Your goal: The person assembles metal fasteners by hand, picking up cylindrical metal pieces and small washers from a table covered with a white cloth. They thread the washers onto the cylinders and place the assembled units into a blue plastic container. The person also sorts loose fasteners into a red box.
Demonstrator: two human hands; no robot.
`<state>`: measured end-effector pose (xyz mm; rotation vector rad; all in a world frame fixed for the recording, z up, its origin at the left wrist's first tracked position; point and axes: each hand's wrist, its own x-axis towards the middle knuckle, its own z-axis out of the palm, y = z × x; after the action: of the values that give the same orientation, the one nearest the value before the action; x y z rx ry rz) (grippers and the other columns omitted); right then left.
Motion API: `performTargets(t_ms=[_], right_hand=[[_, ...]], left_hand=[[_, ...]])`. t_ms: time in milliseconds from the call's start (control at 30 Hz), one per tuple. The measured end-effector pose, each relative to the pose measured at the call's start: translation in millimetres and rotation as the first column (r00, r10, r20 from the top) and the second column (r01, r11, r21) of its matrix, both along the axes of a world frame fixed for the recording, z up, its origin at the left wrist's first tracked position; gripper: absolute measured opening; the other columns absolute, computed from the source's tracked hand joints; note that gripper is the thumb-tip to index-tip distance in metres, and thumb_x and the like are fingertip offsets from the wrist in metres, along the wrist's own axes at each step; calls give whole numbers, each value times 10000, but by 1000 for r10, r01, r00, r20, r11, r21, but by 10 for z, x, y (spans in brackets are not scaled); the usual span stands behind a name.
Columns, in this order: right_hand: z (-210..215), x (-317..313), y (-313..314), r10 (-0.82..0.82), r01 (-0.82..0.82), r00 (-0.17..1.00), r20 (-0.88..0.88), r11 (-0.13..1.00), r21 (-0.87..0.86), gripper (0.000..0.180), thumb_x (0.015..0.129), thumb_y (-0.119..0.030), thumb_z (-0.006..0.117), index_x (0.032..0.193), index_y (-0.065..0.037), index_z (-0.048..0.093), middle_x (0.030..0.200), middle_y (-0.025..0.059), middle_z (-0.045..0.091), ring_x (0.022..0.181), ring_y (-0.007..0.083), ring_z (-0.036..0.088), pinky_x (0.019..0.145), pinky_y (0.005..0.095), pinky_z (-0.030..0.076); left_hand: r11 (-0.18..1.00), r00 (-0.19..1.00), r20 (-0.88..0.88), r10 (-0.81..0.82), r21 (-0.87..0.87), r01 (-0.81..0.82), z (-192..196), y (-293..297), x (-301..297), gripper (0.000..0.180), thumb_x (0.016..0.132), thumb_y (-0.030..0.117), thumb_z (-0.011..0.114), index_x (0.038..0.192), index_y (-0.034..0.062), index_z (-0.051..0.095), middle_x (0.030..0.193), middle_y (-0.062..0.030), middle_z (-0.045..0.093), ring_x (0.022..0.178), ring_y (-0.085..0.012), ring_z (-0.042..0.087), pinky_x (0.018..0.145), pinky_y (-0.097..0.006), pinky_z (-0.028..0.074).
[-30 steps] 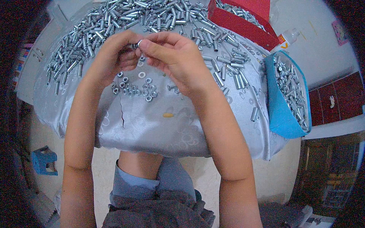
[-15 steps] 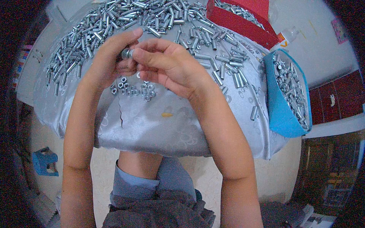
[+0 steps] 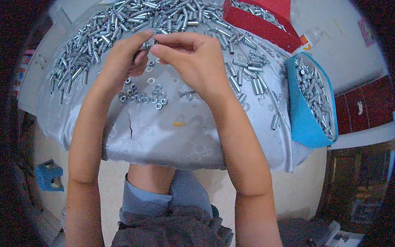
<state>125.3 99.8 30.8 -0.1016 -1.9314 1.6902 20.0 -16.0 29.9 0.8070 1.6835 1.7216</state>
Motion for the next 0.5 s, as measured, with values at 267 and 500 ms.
performTargets(t_ms=[267, 500], right_hand=[[70, 41, -73, -74, 59, 988, 138, 992, 109, 220, 744, -206, 660, 715, 5, 605, 603, -4, 551, 537, 54, 477, 502, 186, 397], [-5, 26, 72, -58, 90, 994, -92, 918, 386, 177, 700, -206, 688, 773, -59, 623, 677, 8, 530, 556, 54, 451, 490, 202, 382]], left_hand=[[999, 986, -161, 40, 22, -37, -36, 14, 19, 417, 826, 392, 480, 511, 134, 389, 424, 48, 296, 365, -52, 241, 364, -230, 164], [999, 992, -115, 44, 12, -43, 0, -6, 27, 411, 822, 387, 488, 512, 135, 386, 427, 53, 293, 368, -52, 240, 364, -230, 160]])
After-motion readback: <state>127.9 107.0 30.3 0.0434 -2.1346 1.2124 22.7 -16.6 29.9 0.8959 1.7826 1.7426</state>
